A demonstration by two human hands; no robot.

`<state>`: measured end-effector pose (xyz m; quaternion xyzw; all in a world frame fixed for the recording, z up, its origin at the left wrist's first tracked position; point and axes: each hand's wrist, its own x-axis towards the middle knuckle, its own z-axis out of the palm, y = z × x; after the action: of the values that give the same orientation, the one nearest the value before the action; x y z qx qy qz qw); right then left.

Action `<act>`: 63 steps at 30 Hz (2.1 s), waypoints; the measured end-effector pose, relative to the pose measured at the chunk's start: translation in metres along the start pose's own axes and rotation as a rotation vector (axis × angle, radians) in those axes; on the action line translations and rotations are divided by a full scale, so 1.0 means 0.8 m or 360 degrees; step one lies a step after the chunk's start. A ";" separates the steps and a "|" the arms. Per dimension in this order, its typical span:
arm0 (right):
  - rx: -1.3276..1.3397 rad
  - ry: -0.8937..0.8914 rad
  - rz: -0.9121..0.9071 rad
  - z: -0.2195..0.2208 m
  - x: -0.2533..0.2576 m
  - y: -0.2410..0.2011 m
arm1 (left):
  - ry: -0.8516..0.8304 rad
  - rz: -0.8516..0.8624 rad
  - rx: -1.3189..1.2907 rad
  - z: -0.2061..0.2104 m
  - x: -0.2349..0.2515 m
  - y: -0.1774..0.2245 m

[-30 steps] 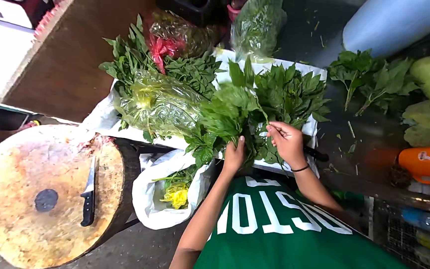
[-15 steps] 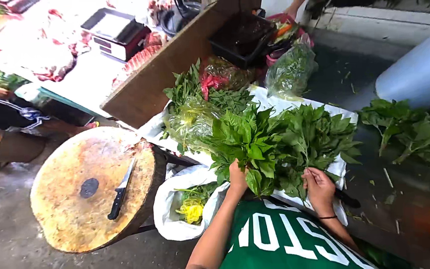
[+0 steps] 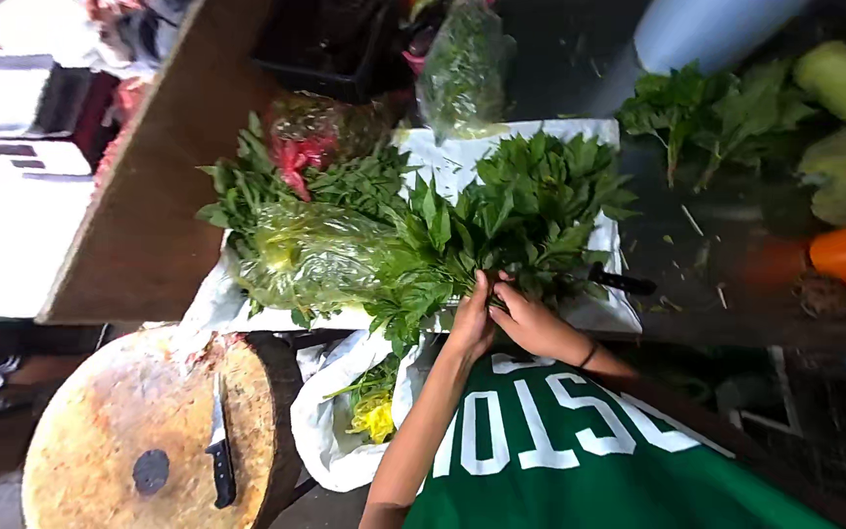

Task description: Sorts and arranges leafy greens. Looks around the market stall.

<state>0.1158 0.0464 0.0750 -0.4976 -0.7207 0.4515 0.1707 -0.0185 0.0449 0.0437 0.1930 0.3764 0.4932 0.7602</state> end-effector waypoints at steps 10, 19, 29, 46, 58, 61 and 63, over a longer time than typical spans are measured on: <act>-0.0056 -0.0012 0.0316 -0.043 -0.069 0.044 | -0.0492 -0.0031 0.2265 0.013 -0.013 -0.013; 0.0294 -0.0365 0.0209 -0.140 -0.156 0.072 | -0.1315 0.0990 0.3499 0.126 -0.009 -0.035; -0.0412 0.1305 0.1421 -0.286 -0.255 0.430 | -0.0730 0.0303 0.2857 0.139 0.051 -0.047; -0.0016 0.2058 0.1173 -0.322 -0.266 0.510 | -0.0581 0.0303 0.2290 0.213 0.059 -0.055; 0.1488 0.1595 -0.0490 -0.266 -0.142 0.208 | -0.0772 0.0789 0.2451 0.226 0.045 -0.018; 0.1116 0.1094 -0.0692 -0.250 -0.121 0.145 | -0.0748 0.0876 0.2597 0.210 0.035 0.000; 0.0730 0.0849 -0.0686 -0.240 -0.107 0.093 | -0.0737 0.0935 0.2649 0.196 0.029 0.011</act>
<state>0.3292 0.0716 0.1338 -0.3840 -0.6194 0.4095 0.5488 0.1014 0.0816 0.1414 0.8614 0.3843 0.1850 0.2759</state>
